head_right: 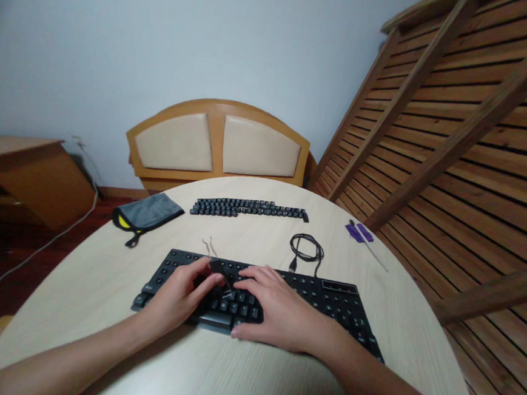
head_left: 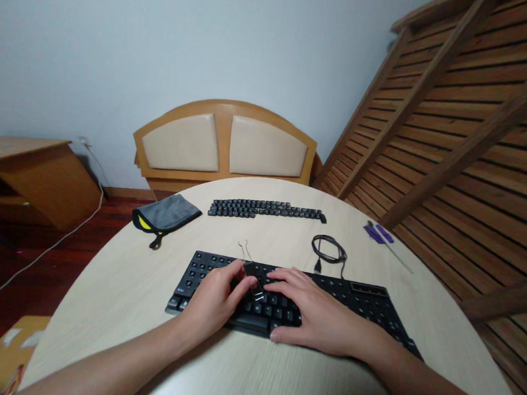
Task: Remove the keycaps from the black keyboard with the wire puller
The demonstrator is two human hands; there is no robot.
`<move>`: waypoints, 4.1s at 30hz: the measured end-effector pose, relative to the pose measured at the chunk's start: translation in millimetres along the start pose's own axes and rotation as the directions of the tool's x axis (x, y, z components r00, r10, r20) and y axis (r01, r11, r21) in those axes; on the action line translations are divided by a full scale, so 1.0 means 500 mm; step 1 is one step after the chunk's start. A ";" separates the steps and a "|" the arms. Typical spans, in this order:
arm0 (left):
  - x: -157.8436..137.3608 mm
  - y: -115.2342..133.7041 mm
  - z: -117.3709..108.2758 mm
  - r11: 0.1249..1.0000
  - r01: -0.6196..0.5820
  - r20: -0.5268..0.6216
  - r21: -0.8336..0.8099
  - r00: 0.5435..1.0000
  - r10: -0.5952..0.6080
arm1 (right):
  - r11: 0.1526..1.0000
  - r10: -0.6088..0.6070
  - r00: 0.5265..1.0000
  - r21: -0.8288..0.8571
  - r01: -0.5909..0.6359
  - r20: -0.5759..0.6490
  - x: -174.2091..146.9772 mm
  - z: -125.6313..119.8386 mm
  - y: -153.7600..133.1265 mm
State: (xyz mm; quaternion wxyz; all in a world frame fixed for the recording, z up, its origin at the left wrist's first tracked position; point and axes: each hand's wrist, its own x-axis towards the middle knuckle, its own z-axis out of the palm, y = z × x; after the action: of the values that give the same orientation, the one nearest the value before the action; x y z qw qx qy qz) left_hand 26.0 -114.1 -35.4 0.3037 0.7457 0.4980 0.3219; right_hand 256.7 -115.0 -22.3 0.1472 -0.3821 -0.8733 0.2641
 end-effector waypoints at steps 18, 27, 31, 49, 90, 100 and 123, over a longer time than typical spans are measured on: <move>-0.011 0.009 -0.023 0.927 -0.357 0.297 0.115 0.903 0.311 | 1.000 -0.022 0.978 -0.017 0.019 -0.206 0.005 0.045 -0.025; -0.005 0.014 -0.020 0.983 -0.156 0.190 0.096 0.972 0.136 | 1.000 0.026 0.959 0.008 -0.025 -0.281 0.014 0.056 -0.037; -0.002 0.015 -0.018 0.992 -0.117 0.165 0.052 0.980 0.107 | 0.998 0.061 0.954 0.019 -0.058 -0.292 0.016 0.061 -0.040; 0.006 -0.009 -0.009 0.950 0.027 0.146 -0.311 0.989 0.020 | 0.995 0.101 0.943 0.045 -0.091 -0.318 0.020 0.065 -0.044; -0.012 0.005 -0.018 0.975 -0.217 0.101 0.034 0.972 0.213 | 0.985 0.096 0.950 0.168 -0.047 -0.297 0.020 0.063 -0.031; -0.006 0.005 -0.016 0.995 -0.095 0.070 -0.033 0.993 0.097 | 0.997 0.023 0.938 0.073 0.002 -0.345 0.018 0.061 -0.041; 0.010 -0.001 -0.013 0.996 0.003 0.078 -0.087 0.997 0.004 | 0.985 0.168 0.888 0.113 -0.133 -0.428 0.152 -0.039 0.025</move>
State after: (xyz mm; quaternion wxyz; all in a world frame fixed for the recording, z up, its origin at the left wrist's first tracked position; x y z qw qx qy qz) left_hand 22.2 -108.2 -31.0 0.3550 0.7438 0.4711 0.3141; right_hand 222.4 -44.4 -9.3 0.3330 -0.4918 -0.7746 0.2174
